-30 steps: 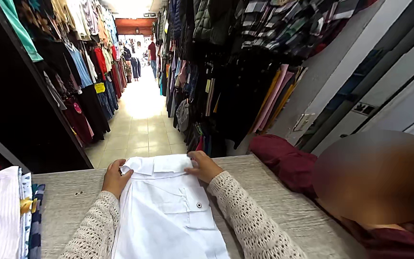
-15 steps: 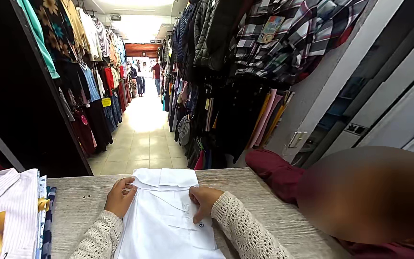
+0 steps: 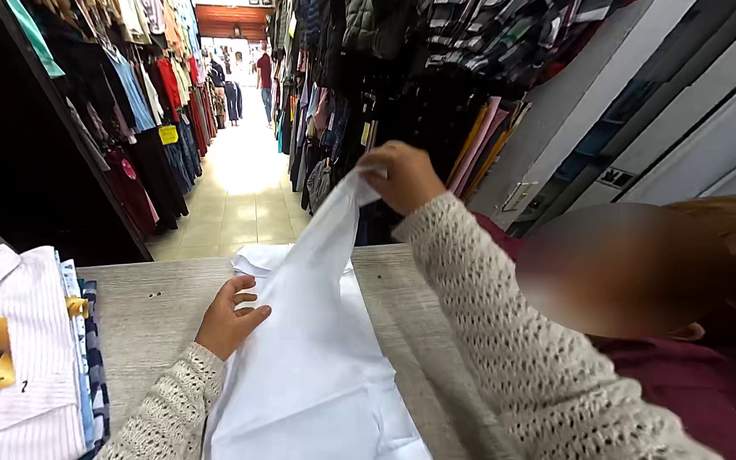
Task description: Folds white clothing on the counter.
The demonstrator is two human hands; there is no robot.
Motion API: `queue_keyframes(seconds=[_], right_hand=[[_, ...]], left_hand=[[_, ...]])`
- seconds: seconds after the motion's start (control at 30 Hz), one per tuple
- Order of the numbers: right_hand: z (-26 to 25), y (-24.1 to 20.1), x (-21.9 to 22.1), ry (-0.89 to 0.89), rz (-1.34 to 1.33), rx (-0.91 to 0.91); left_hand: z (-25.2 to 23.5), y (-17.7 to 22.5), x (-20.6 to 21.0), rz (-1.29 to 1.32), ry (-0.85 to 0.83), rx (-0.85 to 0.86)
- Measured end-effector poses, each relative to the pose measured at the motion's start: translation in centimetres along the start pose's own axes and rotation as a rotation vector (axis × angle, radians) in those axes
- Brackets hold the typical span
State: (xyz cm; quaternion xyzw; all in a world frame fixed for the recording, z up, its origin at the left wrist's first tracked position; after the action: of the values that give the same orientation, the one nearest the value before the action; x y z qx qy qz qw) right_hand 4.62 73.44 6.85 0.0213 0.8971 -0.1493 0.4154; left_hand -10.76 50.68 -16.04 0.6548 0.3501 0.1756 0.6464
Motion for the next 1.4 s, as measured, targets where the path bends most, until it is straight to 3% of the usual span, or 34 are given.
queue_keyframes(seconds=[0.1, 0.2, 0.3, 0.37, 0.47, 0.63, 0.77, 0.83, 0.93, 1.0, 1.07, 1.2, 1.3, 1.4], right_hand=[[-3.6, -1.3, -2.6, 0.002, 0.059, -0.051], [-6.5, -2.4, -4.6, 0.012, 0.028, -0.061], [-8.3, -3.1, -4.4, -0.077, 0.044, -0.011], [-8.9, -3.4, -2.9, -0.148, 0.082, -0.045], [-8.7, -4.4, -1.0, -0.099, 0.091, -0.128], [-5.0, -8.1, 3.4, -0.177, 0.125, -0.315], [0.9, -10.9, 5.8, -0.290, 0.068, -0.398], [5.0, -12.8, 6.9, -0.429, -0.113, -0.478], [9.4, -13.9, 8.5, -0.785, -0.519, -0.545], [9.0, -12.1, 8.9, -0.739, -0.542, -0.491], [7.3, -9.1, 10.0, -0.643, -0.419, -0.328], [5.8, -4.9, 14.5, -0.673, -0.290, -0.026], [6.0, -4.7, 17.8, -0.805, -0.388, 0.053], [6.1, -6.1, 17.3, -0.870, -0.421, 0.028]], left_hand=[[0.3, 0.0, 0.5, -0.027, -0.091, -0.024], [1.1, -0.2, 1.4, 0.068, -0.205, -0.164], [1.4, -1.0, 1.9, 0.104, -0.277, -0.253], [1.4, -1.0, 1.9, 0.110, -0.269, -0.293], [2.5, 1.3, 2.0, 0.082, -0.163, -0.407], [1.6, -1.1, 1.3, 0.224, -0.193, -0.376], [2.0, -0.3, 0.8, 0.239, -0.062, -0.443], [1.2, -1.8, 0.7, 0.328, -0.054, -0.466], [-0.1, -4.2, 0.9, 0.378, -0.104, -0.441], [-0.2, -4.2, 1.0, 0.376, -0.133, -0.389], [0.1, -3.5, 1.1, 0.329, -0.140, -0.376], [0.7, -1.9, 1.1, 0.301, -0.136, -0.379], [1.0, -0.7, 1.0, 0.430, -0.159, -0.275], [1.9, 1.4, 0.6, 0.448, -0.167, -0.163]])
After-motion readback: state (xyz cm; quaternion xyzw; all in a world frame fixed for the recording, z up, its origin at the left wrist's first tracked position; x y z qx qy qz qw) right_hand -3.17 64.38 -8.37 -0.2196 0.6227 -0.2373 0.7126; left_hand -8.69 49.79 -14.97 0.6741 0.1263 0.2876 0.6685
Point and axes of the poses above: each hand's wrist, its own z-axis away from the middle knuckle, its own x-axis out of the palm, y = z × x, the point moved 8 cm from there along -z, towards the middle knuckle, and after that the axes turned 3 degrees about -z, right-handed, at the moved point
